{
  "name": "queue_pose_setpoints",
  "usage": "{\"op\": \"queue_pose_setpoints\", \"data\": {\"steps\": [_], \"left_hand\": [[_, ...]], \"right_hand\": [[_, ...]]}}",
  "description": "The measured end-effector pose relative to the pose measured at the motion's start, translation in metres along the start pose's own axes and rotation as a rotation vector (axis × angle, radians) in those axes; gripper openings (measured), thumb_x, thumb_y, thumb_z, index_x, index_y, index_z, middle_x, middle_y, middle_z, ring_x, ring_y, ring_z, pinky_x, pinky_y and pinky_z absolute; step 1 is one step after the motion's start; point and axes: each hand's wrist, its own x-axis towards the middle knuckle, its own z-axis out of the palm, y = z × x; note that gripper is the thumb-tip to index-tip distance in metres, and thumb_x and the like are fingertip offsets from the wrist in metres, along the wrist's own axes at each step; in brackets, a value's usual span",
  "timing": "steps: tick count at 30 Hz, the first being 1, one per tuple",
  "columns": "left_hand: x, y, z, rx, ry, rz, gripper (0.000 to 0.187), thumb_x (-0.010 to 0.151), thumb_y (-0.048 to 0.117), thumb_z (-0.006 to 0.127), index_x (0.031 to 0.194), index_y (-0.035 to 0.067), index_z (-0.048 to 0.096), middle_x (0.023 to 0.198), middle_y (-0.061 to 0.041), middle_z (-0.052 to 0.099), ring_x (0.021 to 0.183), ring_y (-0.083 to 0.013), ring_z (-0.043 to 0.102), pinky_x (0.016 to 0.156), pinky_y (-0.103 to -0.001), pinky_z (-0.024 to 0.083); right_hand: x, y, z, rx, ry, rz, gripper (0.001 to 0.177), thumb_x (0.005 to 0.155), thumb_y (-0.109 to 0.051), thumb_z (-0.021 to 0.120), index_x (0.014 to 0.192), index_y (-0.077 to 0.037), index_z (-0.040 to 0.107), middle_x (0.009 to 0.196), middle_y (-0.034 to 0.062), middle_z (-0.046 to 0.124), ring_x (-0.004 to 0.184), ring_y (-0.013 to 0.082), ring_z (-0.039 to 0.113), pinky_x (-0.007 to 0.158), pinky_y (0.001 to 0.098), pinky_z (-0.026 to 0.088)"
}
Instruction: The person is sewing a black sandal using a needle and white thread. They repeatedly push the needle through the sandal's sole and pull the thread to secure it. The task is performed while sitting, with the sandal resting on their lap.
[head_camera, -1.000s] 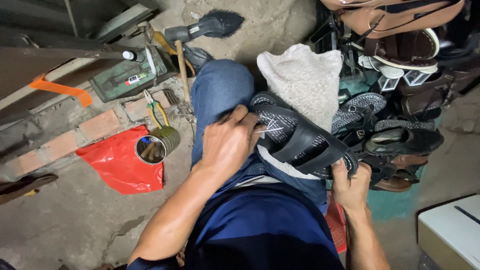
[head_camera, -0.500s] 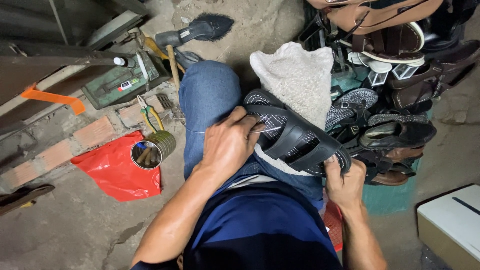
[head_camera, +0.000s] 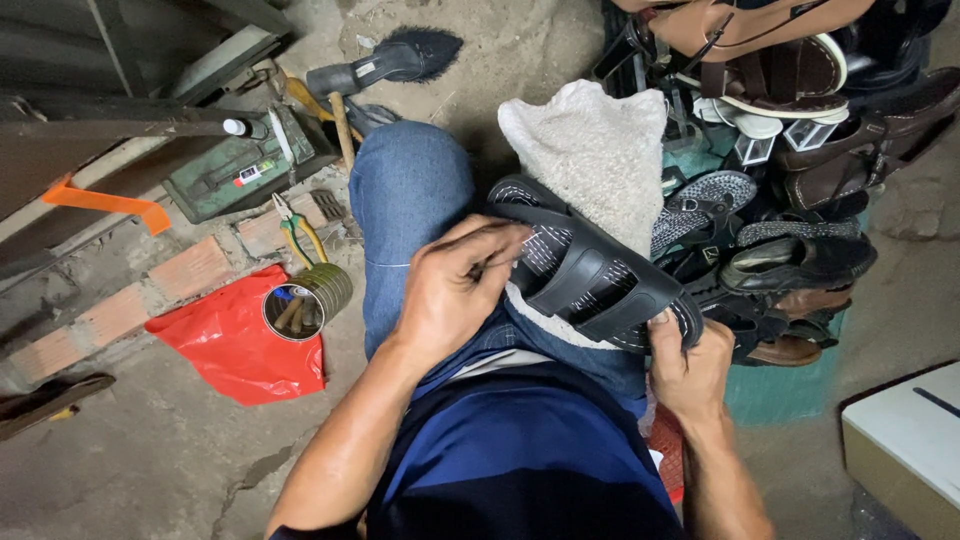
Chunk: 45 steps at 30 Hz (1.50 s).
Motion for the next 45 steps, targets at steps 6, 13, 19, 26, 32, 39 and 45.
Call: {"op": "queue_pose_setpoints", "data": {"steps": [6, 13, 19, 26, 32, 39, 45], "left_hand": [[-0.001, 0.008, -0.009, -0.163, -0.216, -0.015, 0.023, 0.096, 0.005, 0.064, 0.118, 0.011, 0.07, 0.067, -0.011, 0.071, 0.057, -0.0253, 0.07, 0.053, -0.036, 0.057], [0.002, -0.004, -0.005, 0.756, -0.177, 0.223, 0.001, 0.093, 0.022, 0.062, 0.094, 0.022, 0.063, 0.071, -0.001, 0.063, 0.068, -0.0253, 0.068, 0.053, -0.04, 0.056], [0.003, -0.018, 0.011, 0.751, -0.078, 0.208, 0.005, 0.085, 0.015, 0.071, 0.081, 0.015, 0.071, 0.087, -0.005, 0.062, 0.071, -0.0279, 0.067, 0.053, -0.042, 0.059], [0.006, 0.019, -0.041, -0.237, -0.19, -0.004, 0.007, 0.088, 0.009, 0.065, 0.085, 0.004, 0.069, 0.085, -0.011, 0.06, 0.074, -0.026, 0.064, 0.061, -0.036, 0.056], [-0.057, -0.011, -0.16, -0.013, -0.231, -0.301, 0.011, 0.083, 0.018, 0.078, 0.087, 0.008, 0.08, 0.079, -0.004, 0.074, 0.07, -0.0122, 0.067, 0.071, -0.027, 0.054], [-0.187, -0.127, -0.298, 0.812, 0.303, -0.641, 0.021, 0.116, 0.024, 0.078, 0.125, 0.005, 0.08, 0.108, -0.015, 0.075, 0.099, -0.0206, 0.065, 0.086, -0.037, 0.047], [-0.247, -0.226, -0.307, 1.286, 0.33, -0.674, 0.029, 0.112, 0.034, 0.075, 0.132, 0.015, 0.083, 0.124, -0.015, 0.074, 0.094, -0.0389, 0.074, 0.072, -0.05, 0.056]], "right_hand": [[0.002, -0.012, 0.0, -0.068, 0.007, -0.033, 0.051, 0.1, -0.013, 0.058, 0.051, -0.004, 0.047, 0.044, 0.0141, 0.044, 0.038, 0.032, 0.042, 0.044, 0.0381, 0.035], [0.0, -0.002, -0.002, -0.121, 0.005, -0.071, 0.05, 0.1, -0.013, 0.059, 0.051, -0.004, 0.049, 0.044, 0.0156, 0.046, 0.039, 0.0357, 0.045, 0.044, 0.0406, 0.036], [-0.001, 0.0, -0.001, -0.115, 0.004, -0.049, 0.049, 0.099, -0.013, 0.059, 0.052, -0.004, 0.049, 0.044, 0.0134, 0.046, 0.039, 0.0347, 0.044, 0.045, 0.0414, 0.035], [0.004, -0.018, -0.002, -0.07, 0.034, -0.013, 0.05, 0.1, -0.013, 0.059, 0.052, -0.006, 0.046, 0.044, 0.0117, 0.043, 0.038, 0.0296, 0.041, 0.044, 0.0391, 0.034], [0.017, -0.047, -0.002, -0.214, 0.014, -0.107, 0.053, 0.1, -0.018, 0.06, 0.052, -0.009, 0.039, 0.046, 0.0084, 0.039, 0.039, 0.027, 0.039, 0.043, 0.0382, 0.029], [0.025, -0.051, 0.001, -0.381, -0.03, -0.169, 0.057, 0.104, -0.028, 0.057, 0.054, -0.009, 0.038, 0.05, 0.0043, 0.039, 0.042, 0.0189, 0.037, 0.045, 0.0386, 0.027], [0.028, -0.06, 0.002, -0.382, -0.033, -0.178, 0.056, 0.104, -0.022, 0.059, 0.056, -0.009, 0.032, 0.051, 0.0046, 0.031, 0.045, 0.019, 0.032, 0.048, 0.0393, 0.023]]}}
